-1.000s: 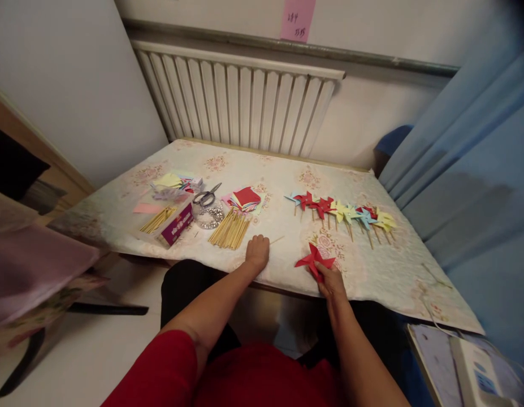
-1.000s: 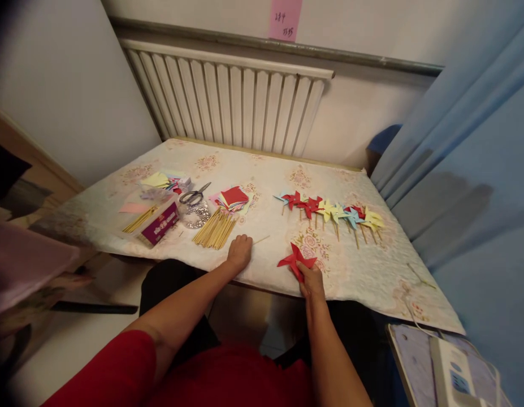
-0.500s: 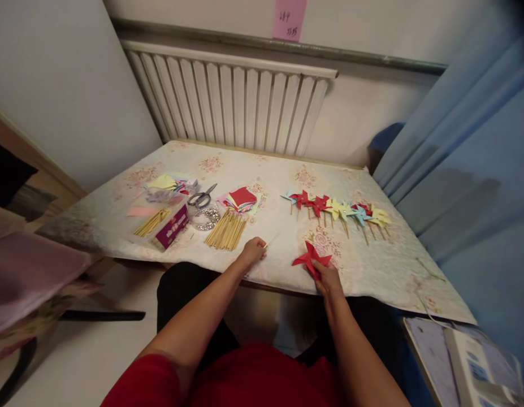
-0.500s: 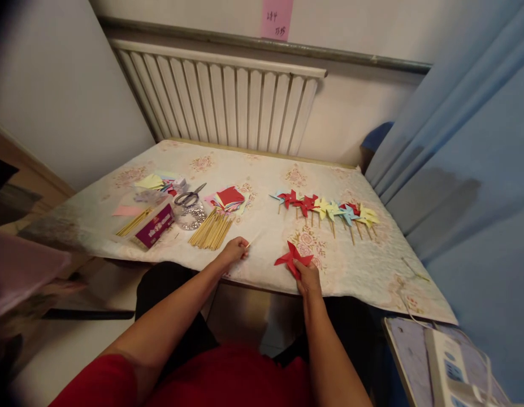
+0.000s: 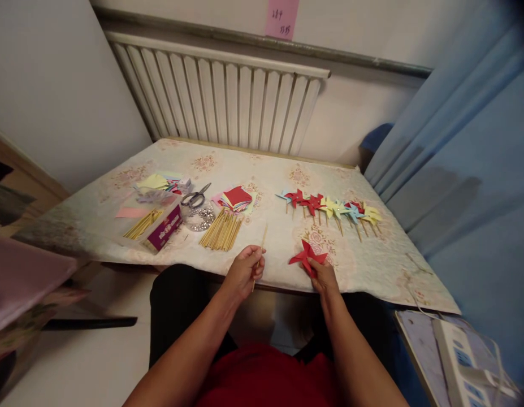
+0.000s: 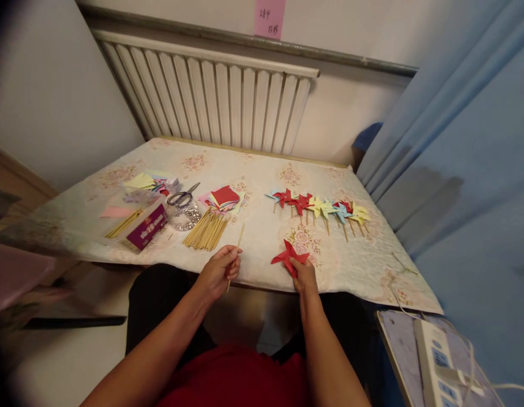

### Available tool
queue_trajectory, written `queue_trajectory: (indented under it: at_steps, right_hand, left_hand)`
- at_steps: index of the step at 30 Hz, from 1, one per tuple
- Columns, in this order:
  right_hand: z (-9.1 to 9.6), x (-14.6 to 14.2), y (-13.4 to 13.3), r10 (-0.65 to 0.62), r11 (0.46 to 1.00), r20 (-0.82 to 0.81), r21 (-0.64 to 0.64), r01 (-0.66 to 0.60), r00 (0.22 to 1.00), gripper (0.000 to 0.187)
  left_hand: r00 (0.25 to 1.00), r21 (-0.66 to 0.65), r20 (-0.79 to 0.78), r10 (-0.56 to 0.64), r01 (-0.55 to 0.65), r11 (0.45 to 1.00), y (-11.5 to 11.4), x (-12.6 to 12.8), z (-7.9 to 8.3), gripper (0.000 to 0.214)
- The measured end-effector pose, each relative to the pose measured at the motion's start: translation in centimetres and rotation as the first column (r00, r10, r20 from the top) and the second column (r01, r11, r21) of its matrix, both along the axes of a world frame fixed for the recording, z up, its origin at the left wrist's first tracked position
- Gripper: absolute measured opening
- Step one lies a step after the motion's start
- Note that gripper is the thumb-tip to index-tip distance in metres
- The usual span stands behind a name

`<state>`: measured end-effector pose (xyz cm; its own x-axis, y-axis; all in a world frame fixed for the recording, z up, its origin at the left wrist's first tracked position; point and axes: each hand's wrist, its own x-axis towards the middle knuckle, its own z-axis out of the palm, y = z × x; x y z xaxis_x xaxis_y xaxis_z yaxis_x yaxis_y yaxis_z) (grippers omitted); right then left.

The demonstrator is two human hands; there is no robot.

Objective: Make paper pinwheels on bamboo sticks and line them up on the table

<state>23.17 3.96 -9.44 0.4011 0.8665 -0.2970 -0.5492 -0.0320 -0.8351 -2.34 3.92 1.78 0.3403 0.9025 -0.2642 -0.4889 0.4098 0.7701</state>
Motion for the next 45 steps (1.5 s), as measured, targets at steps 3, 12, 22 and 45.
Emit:
queue_trajectory:
  at_steps: [3, 12, 22, 45]
  right_hand:
    - [0.1, 0.0, 0.0, 0.013, 1.000, 0.003, 0.001, -0.013, 1.000, 0.040]
    - [0.2, -0.1, 0.1, -0.024, 1.000, -0.024, -0.011, 0.023, 0.999, 0.044]
    - [-0.1, 0.0, 0.2, -0.019, 1.000, -0.013, -0.001, 0.019, 1.000, 0.042]
    - [0.1, 0.0, 0.2, -0.019, 1.000, -0.027, -0.009, 0.019, 0.999, 0.038]
  left_hand:
    - [1.000, -0.003, 0.027, -0.004, 0.004, 1.000, -0.4, 0.1, 0.9, 0.036]
    - [0.996, -0.007, 0.085, 0.006, -0.006, 1.000, -1.2, 0.3, 2.2, 0.036]
    - [0.996, 0.001, 0.091, -0.006, 0.006, 1.000, -1.5, 0.3, 2.7, 0.032]
    - [0.999, -0.001, 0.041, 0.018, -0.018, 1.000, -1.5, 0.6, 2.8, 0.027]
